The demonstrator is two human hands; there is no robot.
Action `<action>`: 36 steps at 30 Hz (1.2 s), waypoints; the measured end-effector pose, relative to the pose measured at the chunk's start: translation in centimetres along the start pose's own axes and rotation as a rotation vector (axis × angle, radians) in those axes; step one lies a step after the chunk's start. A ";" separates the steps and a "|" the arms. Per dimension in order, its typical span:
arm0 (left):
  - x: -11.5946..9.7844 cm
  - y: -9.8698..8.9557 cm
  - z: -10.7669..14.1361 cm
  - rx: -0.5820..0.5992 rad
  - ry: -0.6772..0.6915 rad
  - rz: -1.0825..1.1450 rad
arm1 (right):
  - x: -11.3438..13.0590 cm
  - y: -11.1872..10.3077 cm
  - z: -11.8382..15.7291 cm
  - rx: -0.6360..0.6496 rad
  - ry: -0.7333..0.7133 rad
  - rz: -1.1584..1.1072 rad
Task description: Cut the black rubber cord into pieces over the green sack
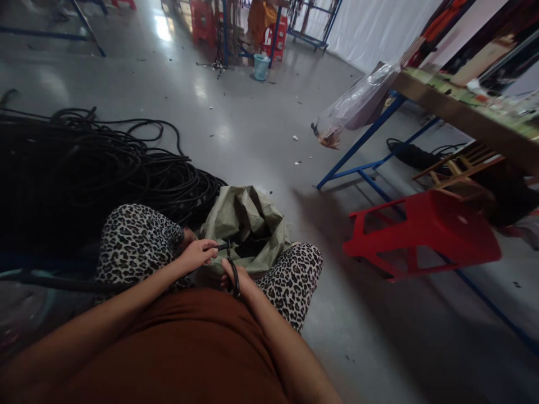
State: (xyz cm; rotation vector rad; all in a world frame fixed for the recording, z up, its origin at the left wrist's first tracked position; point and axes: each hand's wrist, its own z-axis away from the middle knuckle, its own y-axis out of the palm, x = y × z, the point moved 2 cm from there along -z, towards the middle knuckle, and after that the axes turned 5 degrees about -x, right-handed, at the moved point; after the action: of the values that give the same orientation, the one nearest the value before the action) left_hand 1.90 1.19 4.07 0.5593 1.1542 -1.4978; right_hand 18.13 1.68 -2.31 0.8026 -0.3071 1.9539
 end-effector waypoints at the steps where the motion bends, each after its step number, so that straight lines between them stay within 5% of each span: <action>1: 0.0 0.0 0.0 0.005 0.005 -0.004 | -0.2 -0.1 -0.2 0.001 -0.006 -0.004; 22: 1.2 0.2 -0.5 0.008 0.184 -0.176 | 0.1 -0.3 0.3 -0.005 -0.038 -0.066; 36: 0.7 0.4 -0.4 0.026 0.099 -0.072 | 0.7 -0.3 1.1 -0.044 -0.077 0.044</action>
State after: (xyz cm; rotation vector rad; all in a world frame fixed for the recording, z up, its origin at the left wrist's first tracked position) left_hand 1.98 1.24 3.15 0.6211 1.2439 -1.5631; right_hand 18.64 1.71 -1.10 0.8503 -0.4158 1.9527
